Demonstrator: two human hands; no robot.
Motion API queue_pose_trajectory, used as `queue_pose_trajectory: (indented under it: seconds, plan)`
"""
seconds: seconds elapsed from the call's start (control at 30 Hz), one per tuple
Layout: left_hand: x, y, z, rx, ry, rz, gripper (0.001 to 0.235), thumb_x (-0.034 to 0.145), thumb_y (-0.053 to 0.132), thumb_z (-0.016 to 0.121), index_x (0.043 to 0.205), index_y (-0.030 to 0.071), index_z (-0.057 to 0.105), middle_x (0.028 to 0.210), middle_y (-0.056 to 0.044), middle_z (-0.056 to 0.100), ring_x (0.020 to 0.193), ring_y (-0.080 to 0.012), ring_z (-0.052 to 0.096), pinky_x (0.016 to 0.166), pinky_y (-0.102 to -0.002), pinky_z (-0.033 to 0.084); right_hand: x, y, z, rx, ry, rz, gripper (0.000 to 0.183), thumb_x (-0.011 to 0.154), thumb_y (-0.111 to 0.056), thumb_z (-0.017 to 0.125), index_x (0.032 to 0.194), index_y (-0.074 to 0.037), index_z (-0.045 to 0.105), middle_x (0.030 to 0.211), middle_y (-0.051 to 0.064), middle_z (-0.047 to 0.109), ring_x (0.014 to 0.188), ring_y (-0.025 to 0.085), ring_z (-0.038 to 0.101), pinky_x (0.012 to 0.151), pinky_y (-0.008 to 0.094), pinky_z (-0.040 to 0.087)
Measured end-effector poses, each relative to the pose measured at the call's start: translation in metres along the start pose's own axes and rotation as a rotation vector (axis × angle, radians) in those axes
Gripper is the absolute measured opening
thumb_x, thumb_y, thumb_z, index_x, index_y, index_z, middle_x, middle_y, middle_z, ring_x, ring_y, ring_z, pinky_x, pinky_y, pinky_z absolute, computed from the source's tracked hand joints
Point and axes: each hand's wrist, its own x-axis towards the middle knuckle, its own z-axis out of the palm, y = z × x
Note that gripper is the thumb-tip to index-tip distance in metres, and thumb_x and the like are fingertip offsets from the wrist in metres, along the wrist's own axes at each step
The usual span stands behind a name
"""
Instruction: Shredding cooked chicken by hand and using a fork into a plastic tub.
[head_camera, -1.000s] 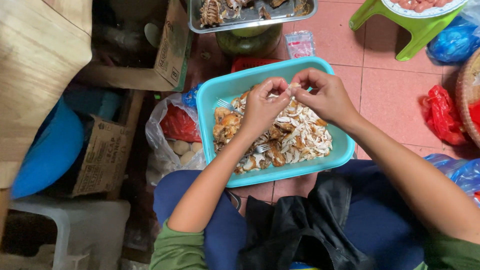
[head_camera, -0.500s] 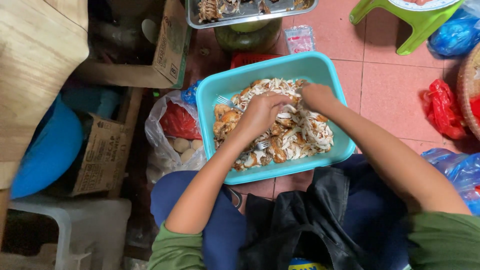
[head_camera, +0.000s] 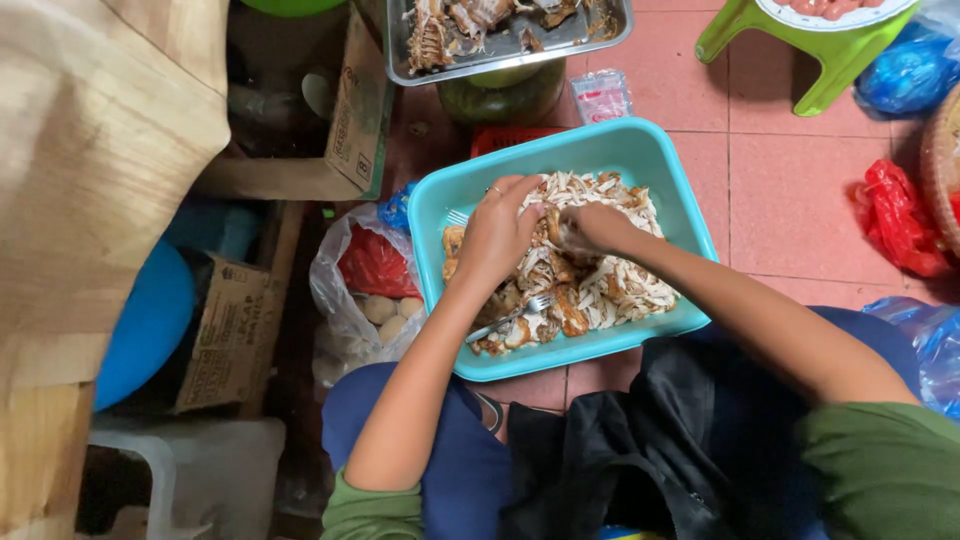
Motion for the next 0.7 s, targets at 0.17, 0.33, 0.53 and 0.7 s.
queue_pose_trajectory:
  seconds: [0.17,0.33,0.53,0.7]
  plan:
    - [0.001,-0.024,0.014,-0.062,0.081,-0.098,0.037,0.088,0.02,0.075,0.124,0.011,0.07,0.114,-0.013,0.07,0.098,-0.0303,0.074,0.085,-0.039,0.061,-0.072,-0.067,-0.111,0.705,0.101,-0.119,0.026,0.088,-0.014,0.071,0.112,-0.008,0.064,0.09,0.006,0.076,0.078,0.019,0.074,0.068,0.033,0.059]
    - [0.009,-0.017,0.035,-0.333,0.095,-0.06,0.029,0.083,0.012,0.08,0.111,0.008,0.074,0.101,-0.016,0.073,0.091,-0.0351,0.075,0.077,-0.037,0.063,-0.124,-0.097,-0.154,0.846,0.303,-0.194,0.024,0.095,-0.007,0.066,0.118,-0.004,0.061,0.101,0.014,0.071,0.086,0.024,0.072,0.066,0.035,0.061]
    - [0.017,0.012,0.033,-0.382,0.159,-0.009,0.016,0.081,0.011,0.081,0.095,0.009,0.074,0.088,-0.011,0.072,0.083,-0.0259,0.075,0.075,-0.032,0.061,-0.137,-0.101,-0.175,0.796,0.481,-0.212,0.021,0.088,-0.012,0.076,0.107,-0.005,0.07,0.093,0.012,0.07,0.078,0.023,0.075,0.063,0.034,0.063]
    - [0.015,0.013,0.049,-0.471,0.238,-0.095,0.011,0.077,0.006,0.076,0.086,0.009,0.07,0.077,-0.007,0.065,0.071,-0.0128,0.064,0.064,-0.024,0.057,-0.138,-0.1,-0.173,0.659,0.504,-0.223,0.017,0.084,-0.016,0.076,0.1,-0.011,0.072,0.085,0.005,0.072,0.074,0.019,0.074,0.06,0.029,0.062]
